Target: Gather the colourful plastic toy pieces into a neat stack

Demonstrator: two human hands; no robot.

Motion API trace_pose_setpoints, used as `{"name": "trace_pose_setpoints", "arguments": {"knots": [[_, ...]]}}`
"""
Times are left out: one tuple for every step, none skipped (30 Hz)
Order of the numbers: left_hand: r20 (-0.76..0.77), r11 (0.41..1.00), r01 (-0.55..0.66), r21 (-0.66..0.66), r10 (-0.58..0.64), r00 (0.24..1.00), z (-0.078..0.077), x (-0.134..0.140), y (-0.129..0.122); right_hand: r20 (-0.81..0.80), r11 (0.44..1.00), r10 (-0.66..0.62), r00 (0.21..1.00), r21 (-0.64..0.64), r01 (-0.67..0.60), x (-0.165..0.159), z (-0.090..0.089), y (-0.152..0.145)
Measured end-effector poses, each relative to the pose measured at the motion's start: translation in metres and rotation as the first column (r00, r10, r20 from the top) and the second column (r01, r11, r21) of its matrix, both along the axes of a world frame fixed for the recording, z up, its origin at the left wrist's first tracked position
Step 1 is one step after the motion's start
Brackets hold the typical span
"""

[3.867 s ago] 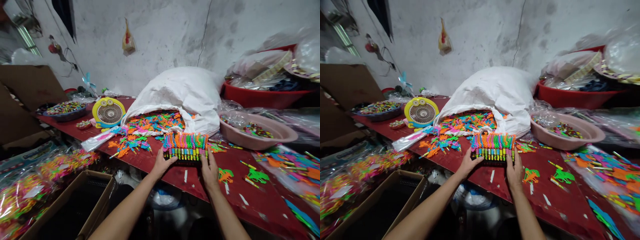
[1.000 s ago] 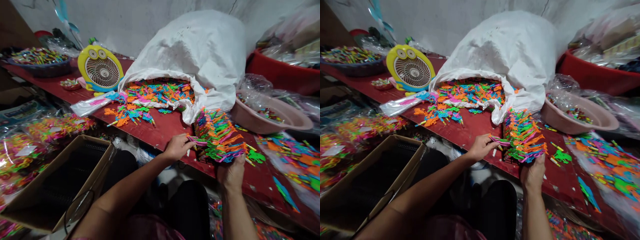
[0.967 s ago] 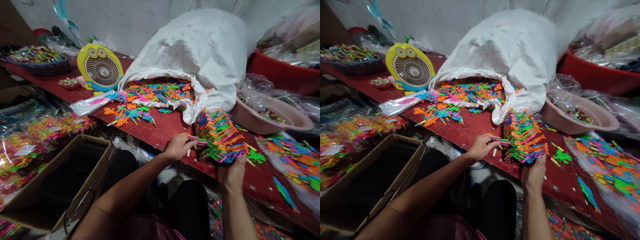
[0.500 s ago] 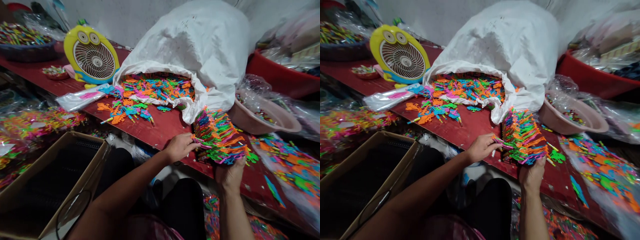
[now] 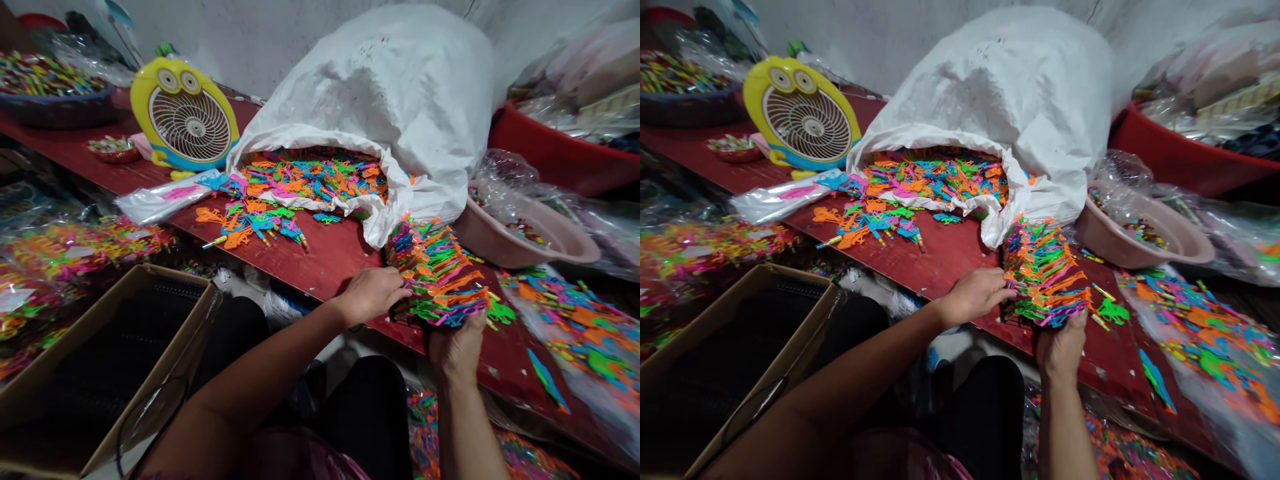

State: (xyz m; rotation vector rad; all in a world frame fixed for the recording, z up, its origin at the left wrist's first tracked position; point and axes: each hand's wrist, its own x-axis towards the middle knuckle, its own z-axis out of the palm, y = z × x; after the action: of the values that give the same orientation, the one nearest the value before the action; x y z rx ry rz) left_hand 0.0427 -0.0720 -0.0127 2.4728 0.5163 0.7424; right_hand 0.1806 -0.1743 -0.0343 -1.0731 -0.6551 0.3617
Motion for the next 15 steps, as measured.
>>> {"name": "trace_pose_setpoints", "arguments": {"knots": [[-0.012,1.0,-0.003,0.011,0.003,1.0,0.003,0.001,0.0,0.004,1.0,0.005,1.0,0.004,-0.005,-0.001,0.001,0.001],[-0.021,1.0,-0.005,0.017,0.006,1.0,0.005,0.003,-0.001,0.008,1.0,0.01,1.0,0.006,-0.01,-0.003,0.003,0.001],[-0.025,1.0,-0.01,0.014,0.01,1.0,0.007,0.004,-0.001,0.01,1.0,0.015,1.0,0.006,-0.015,-0.004,0.005,0.001],[-0.023,1.0,-0.014,0.004,0.014,1.0,0.008,0.006,-0.002,0.011,1.0,0.017,1.0,0.004,-0.017,-0.005,0.006,0.002],[-0.017,1.0,-0.019,-0.013,0.018,1.0,0.009,0.007,-0.002,0.01,1.0,0.019,1.0,0.001,-0.019,-0.005,0.007,0.002],[-0.007,0.999,-0.022,-0.037,0.022,1.0,0.009,0.008,-0.003,0.01,1.0,0.021,1.0,-0.002,-0.021,-0.005,0.007,0.001],[0.009,0.997,-0.026,-0.07,0.027,1.0,0.009,0.009,-0.005,0.013,1.0,0.022,1.0,-0.002,-0.022,-0.004,0.007,0.001],[0.031,0.993,-0.029,-0.113,0.033,0.999,0.008,0.009,-0.006,0.016,1.0,0.021,1.0,0.001,-0.021,-0.003,0.005,0.0],[0.058,0.985,-0.033,-0.167,0.043,0.997,0.007,0.01,-0.007,0.015,1.0,0.02,1.0,0.004,-0.02,-0.001,0.003,0.0],[0.086,0.973,-0.033,-0.229,0.054,0.995,0.005,0.009,-0.008,0.011,1.0,0.02,1.0,0.005,-0.02,0.001,0.001,-0.001],[0.113,0.956,-0.026,-0.293,0.062,0.992,0.002,0.009,-0.008,0.005,1.0,0.016,1.0,0.006,-0.016,0.003,-0.002,-0.002],[0.139,0.937,-0.006,-0.349,0.058,0.989,-0.001,0.008,-0.007,0.001,1.0,0.013,1.0,0.008,-0.013,0.005,-0.004,-0.002],[0.16,0.92,0.021,-0.39,0.045,0.986,-0.004,0.008,-0.006,0.001,1.0,0.012,1.0,0.011,-0.012,0.006,-0.006,-0.002],[0.175,0.909,0.054,-0.413,0.021,0.984,-0.007,0.007,-0.004,0.006,1.0,0.012,1.0,0.013,-0.012,0.006,-0.007,-0.003],[0.184,0.905,0.085,-0.416,-0.008,0.983,-0.009,0.006,-0.002,0.015,1.0,0.012,1.0,0.015,-0.013,0.006,-0.007,-0.002]]}}
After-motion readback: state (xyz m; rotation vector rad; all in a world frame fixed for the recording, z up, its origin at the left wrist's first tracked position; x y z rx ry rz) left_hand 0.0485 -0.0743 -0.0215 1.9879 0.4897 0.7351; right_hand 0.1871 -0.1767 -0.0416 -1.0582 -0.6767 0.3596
